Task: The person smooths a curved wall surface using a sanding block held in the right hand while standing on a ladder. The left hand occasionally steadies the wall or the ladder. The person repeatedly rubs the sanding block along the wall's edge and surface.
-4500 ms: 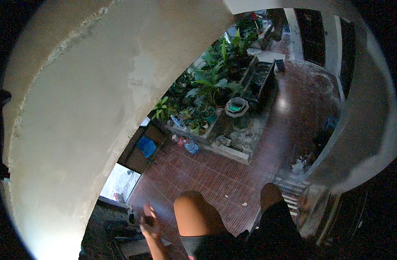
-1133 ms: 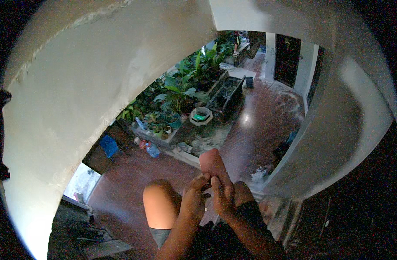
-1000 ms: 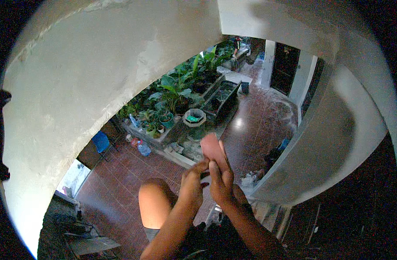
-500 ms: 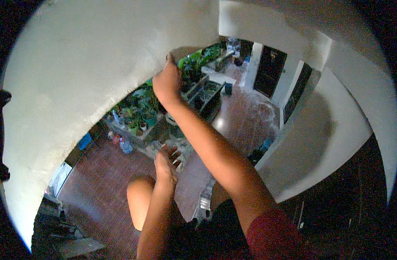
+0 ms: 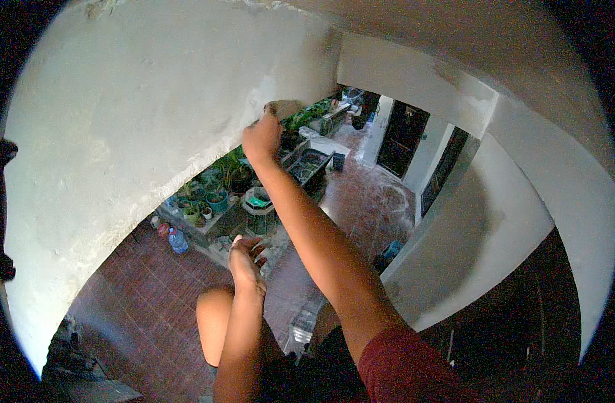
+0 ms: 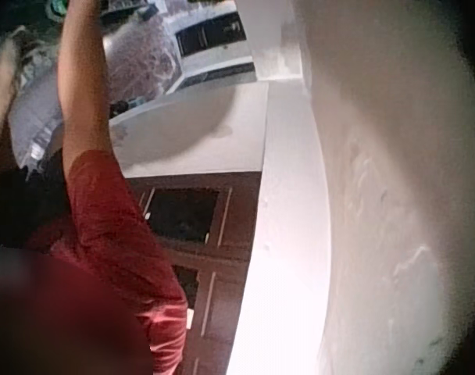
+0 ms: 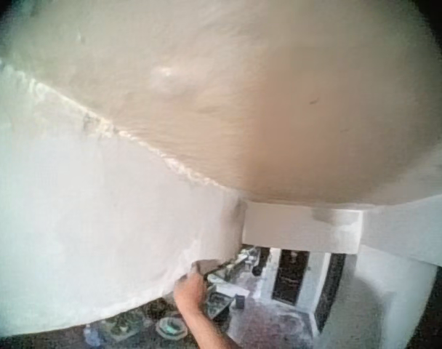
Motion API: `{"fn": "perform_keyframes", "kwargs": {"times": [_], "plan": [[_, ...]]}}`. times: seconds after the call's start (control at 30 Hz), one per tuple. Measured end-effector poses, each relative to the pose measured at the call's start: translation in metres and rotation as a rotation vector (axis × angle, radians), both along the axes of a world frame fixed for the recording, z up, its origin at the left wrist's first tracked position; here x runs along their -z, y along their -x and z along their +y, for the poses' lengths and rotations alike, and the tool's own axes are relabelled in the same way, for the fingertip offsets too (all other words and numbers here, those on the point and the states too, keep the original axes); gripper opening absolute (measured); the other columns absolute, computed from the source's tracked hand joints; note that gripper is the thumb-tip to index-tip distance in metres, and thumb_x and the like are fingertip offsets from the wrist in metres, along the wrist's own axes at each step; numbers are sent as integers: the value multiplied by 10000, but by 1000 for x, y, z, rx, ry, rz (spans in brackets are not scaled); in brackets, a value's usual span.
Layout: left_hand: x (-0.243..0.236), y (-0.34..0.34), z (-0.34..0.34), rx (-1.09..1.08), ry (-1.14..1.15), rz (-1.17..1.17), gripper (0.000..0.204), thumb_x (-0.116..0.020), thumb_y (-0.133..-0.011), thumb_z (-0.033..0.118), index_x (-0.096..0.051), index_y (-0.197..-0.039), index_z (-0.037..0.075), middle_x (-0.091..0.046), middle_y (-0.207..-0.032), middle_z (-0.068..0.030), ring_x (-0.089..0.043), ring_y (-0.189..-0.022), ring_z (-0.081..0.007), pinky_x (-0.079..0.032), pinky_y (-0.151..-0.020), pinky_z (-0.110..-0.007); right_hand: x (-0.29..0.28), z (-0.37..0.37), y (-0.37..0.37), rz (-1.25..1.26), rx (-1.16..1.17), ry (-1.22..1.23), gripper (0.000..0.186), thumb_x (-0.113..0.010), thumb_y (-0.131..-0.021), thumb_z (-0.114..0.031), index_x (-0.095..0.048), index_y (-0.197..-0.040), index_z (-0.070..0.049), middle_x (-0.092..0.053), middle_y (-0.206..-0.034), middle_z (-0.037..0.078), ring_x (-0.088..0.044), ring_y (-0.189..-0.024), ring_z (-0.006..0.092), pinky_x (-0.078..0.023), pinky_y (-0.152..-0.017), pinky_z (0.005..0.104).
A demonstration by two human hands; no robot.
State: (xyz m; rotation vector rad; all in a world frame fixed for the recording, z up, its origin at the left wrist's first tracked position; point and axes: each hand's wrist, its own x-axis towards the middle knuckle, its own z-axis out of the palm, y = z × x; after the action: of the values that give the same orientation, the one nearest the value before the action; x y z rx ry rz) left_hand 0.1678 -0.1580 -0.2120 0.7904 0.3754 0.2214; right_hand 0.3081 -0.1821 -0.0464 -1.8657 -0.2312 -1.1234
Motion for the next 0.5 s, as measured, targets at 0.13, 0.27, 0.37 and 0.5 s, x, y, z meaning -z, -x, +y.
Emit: {"fn": "perform_keyframes", "kwargs": {"times": [0.13,0.27,0.37,0.5], "plan": [[-1,-3,1,-35,24,-3,417,-434,-814,196,-351,-1196,52,-578,-911,-103,-541,-752,-176,-386,-637,-297,-8,1,-4,11,34,113,503,-521,-655,44,-449,-1153,66,-566,-979,290,-559,-898,425,-441,-819,449],[-2,-4,-2,-45,3,17,274,-443,-864,303,-475,-1025,83,-565,-902,-74,-519,-801,-193,-368,-688,-338,-10,4,-3,188,-92,-77,541,-505,-679,39,-401,-1209,59,-518,-1101,283,-507,-1004,415,-387,-896,430],[-2,-5,-1,-55,-9,5,372,-447,-829,229,-389,-1152,55,-569,-937,-99,-534,-802,-189,-384,-666,-318,-9,8,0,-102,-10,-12,474,-450,-699,32,-448,-1171,82,-537,-1075,285,-515,-1026,394,-403,-894,402],[-3,-5,3,-68,-22,11,420,-446,-812,202,-365,-1193,44,-584,-924,-94,-545,-786,-187,-383,-662,-316,-14,10,7,18,-72,-115,478,-437,-701,43,-432,-1176,92,-510,-1119,293,-498,-1059,385,-391,-911,405]]}}
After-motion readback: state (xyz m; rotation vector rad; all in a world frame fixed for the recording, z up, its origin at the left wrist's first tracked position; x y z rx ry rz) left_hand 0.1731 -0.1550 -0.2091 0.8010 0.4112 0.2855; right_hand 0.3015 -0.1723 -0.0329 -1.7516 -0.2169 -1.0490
